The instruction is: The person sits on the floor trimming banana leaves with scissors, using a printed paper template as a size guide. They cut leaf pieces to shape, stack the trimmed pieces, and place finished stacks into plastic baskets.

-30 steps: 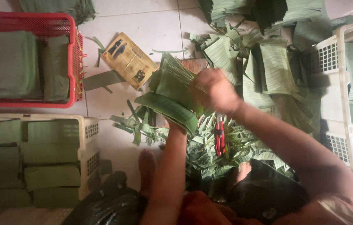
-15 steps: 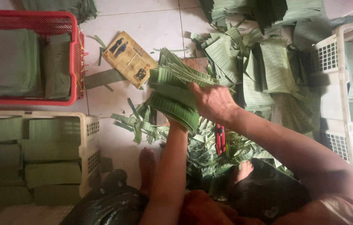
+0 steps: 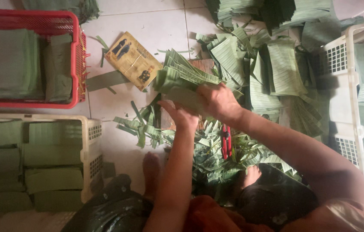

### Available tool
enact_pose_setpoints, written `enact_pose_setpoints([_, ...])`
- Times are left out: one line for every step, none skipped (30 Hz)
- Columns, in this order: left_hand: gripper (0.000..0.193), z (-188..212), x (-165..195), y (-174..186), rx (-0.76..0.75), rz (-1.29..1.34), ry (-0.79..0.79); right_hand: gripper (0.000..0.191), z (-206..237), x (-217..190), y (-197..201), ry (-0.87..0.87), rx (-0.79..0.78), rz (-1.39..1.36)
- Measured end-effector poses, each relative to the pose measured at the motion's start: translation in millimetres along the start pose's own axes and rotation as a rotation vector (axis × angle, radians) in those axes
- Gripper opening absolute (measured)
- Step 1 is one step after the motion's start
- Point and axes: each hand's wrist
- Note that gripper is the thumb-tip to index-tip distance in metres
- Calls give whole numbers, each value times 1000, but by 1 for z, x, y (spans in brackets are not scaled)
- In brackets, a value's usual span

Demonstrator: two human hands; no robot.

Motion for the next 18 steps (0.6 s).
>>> enact_pose_setpoints([106, 3, 0, -5, -63, -5, -13, 20, -2, 5, 1, -63, 15, -77])
enact_pose_setpoints([101, 6, 0, -7, 17, -43, -13, 27, -2, 8, 1, -125, 28, -155])
enact_pose_setpoints([97, 8, 1, -9, 95, -81, -14, 23, -3, 10, 1, -135, 38, -173])
enact_pose_setpoints([92, 8, 0, -8, 170, -118, -17, 19, -4, 11, 2, -142, 49, -189])
enact_pose_setpoints([81, 8, -1, -7, 44, -157, -44, 16, -5, 11, 2, -149, 59, -206])
enact_pose_setpoints([69, 7, -3, -3, -78, -196, -73, 17, -5, 10, 2, -124, 83, -183])
enact_pose_setpoints([58, 6, -4, 2, -201, -235, -102, 18, -5, 8, 2, -100, 107, -161])
enact_pose_setpoints([55, 4, -4, 6, -161, -519, -238, 19, -6, 6, 3, -76, 132, -137])
enact_pose_setpoints([53, 1, -3, 11, -120, -804, -374, 24, -6, 6, 4, -11, 175, -103])
enact_pose_setpoints([54, -1, -1, 16, -75, -1090, -507, 29, -7, 5, 5, 52, 217, -71])
enact_pose_setpoints([54, -4, 4, 20, 4, -861, -389, 34, -8, 7, 7, 114, 259, -38])
enact_pose_setpoints([56, -10, 15, 23, 78, -630, -270, 33, -8, 11, 9, 65, 263, -44])
enact_pose_setpoints([59, -15, 31, 26, 147, -400, -149, 32, -8, 17, 12, 15, 269, -49])
enact_pose_setpoints([56, -17, 53, 30, 56, -377, -199, 31, -8, 27, 13, -37, 277, -53])
enact_pose_setpoints([54, -19, 78, 34, -36, -352, -248, 29, -8, 39, 15, -77, 317, -92])
enact_pose_setpoints([43, -21, 104, 38, 29, -238, -76, 28, -6, 57, 17, -119, 356, -130])
enact_pose_setpoints([39, -25, 134, 40, 139, -319, -85, 26, -2, 77, 19, -161, 395, -168])
enact_pose_setpoints([47, -19, 155, 47, 73, -260, -146, 22, 4, 101, 21, -110, 484, -81])
Point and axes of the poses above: each hand's wrist, its own z-axis away from the middle knuckle, its own y-axis out of the back of the hand, x = y × z, and after that the axes turned 6 degrees about y, right-handed
